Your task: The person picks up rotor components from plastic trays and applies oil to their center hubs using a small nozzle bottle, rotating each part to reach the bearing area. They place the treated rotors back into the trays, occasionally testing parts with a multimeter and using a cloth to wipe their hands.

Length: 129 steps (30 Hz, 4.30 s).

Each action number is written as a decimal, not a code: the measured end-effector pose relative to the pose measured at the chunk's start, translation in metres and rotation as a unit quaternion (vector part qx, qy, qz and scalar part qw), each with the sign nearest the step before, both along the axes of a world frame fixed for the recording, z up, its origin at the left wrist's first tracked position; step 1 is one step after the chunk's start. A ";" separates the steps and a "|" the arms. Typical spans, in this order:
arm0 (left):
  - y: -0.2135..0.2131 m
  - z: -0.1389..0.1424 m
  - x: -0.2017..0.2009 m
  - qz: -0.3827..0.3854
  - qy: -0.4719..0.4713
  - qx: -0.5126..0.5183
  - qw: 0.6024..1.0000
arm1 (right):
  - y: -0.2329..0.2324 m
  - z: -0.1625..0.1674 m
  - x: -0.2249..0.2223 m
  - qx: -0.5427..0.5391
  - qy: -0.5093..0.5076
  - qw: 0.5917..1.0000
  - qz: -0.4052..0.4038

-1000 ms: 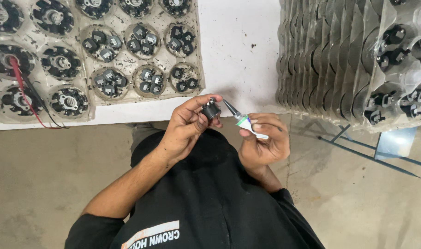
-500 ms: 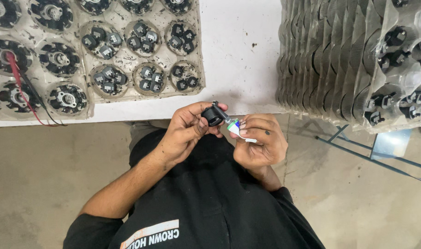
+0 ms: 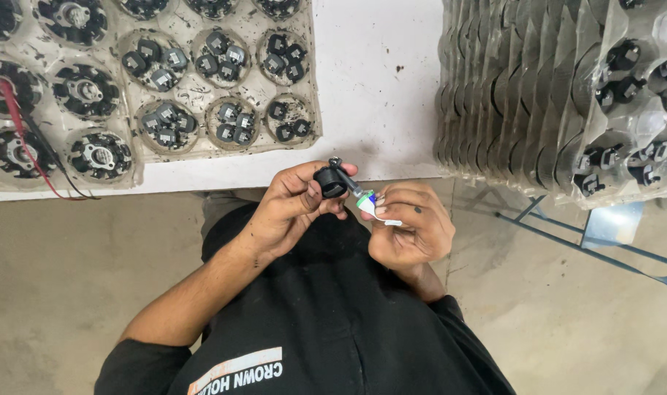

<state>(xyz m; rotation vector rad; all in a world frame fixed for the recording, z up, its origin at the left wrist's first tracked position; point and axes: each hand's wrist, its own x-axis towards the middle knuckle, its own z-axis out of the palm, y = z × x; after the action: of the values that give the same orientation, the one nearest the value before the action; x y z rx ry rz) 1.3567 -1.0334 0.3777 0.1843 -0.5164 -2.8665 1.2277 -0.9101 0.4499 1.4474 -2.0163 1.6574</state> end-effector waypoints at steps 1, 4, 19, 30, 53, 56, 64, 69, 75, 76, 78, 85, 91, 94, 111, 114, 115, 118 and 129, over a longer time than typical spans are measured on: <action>0.001 -0.002 0.001 -0.002 -0.002 0.002 1.000 | 0.001 0.001 0.000 0.001 -0.005 1.000 0.004; 0.002 -0.012 0.000 0.010 -0.029 -0.005 1.000 | 0.004 0.000 -0.001 0.026 -0.023 0.999 0.009; -0.085 -0.142 -0.072 0.109 -0.386 -0.740 0.539 | 0.041 -0.035 -0.024 -0.043 -0.219 0.970 -0.096; -0.086 -0.153 -0.101 -0.023 -0.422 -0.801 0.424 | 0.032 -0.043 -0.023 -0.031 -0.226 0.969 -0.090; -0.141 -0.123 -0.110 0.163 -0.419 -0.733 0.510 | 0.013 -0.065 -0.048 -0.046 -0.224 0.969 -0.091; -0.131 -0.112 -0.095 0.211 -0.379 -0.556 0.709 | 0.011 -0.069 -0.049 -0.071 -0.229 0.969 -0.067; -0.087 -0.040 -0.056 0.150 -0.184 -0.292 0.926 | -0.017 -0.072 -0.041 -0.211 -0.255 0.943 0.021; -0.069 -0.009 -0.046 0.205 -0.172 -0.356 0.895 | -0.021 -0.060 -0.031 -0.145 -0.276 0.949 0.046; -0.067 0.000 -0.013 0.227 -0.198 -0.308 0.902 | -0.031 -0.041 -0.016 -0.060 -0.194 0.976 0.075; -0.068 0.001 -0.006 0.237 -0.194 -0.312 0.899 | -0.036 -0.038 -0.014 -0.055 -0.144 0.985 0.074; -0.070 0.002 0.007 0.248 -0.201 -0.301 0.899 | -0.046 -0.032 -0.007 -0.050 -0.059 0.994 0.073; -0.088 0.012 0.051 0.264 -0.206 -0.301 0.893 | -0.076 -0.011 0.027 -0.032 0.067 0.993 0.086; -0.108 0.025 0.083 0.260 -0.207 -0.292 0.897 | -0.097 -0.005 0.057 -0.038 0.034 0.993 0.106; -0.120 0.028 0.099 0.249 -0.213 -0.285 0.901 | -0.108 -0.011 0.076 -0.040 -0.005 0.993 0.114; -0.148 0.052 0.123 0.211 -0.173 -0.355 0.894 | -0.120 -0.005 0.118 -0.009 0.058 0.996 0.060; -0.148 0.055 0.122 0.202 -0.180 -0.355 0.895 | -0.118 -0.006 0.116 0.007 0.033 0.998 0.059; -0.148 0.056 0.122 0.199 -0.184 -0.356 0.894 | -0.118 -0.006 0.115 0.006 0.026 0.997 0.066; -0.148 0.057 0.120 0.199 -0.184 -0.341 0.900 | -0.120 -0.008 0.110 -0.009 0.013 0.997 0.082; -0.154 0.055 0.113 0.159 -0.187 -0.353 0.903 | -0.128 -0.003 0.106 0.001 0.059 0.997 0.056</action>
<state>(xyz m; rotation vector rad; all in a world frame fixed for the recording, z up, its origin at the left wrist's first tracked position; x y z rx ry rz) 1.4697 -1.1870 0.4323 0.6232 -1.4043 -2.1549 1.3338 -1.0383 0.4466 1.6445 -1.9091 1.5703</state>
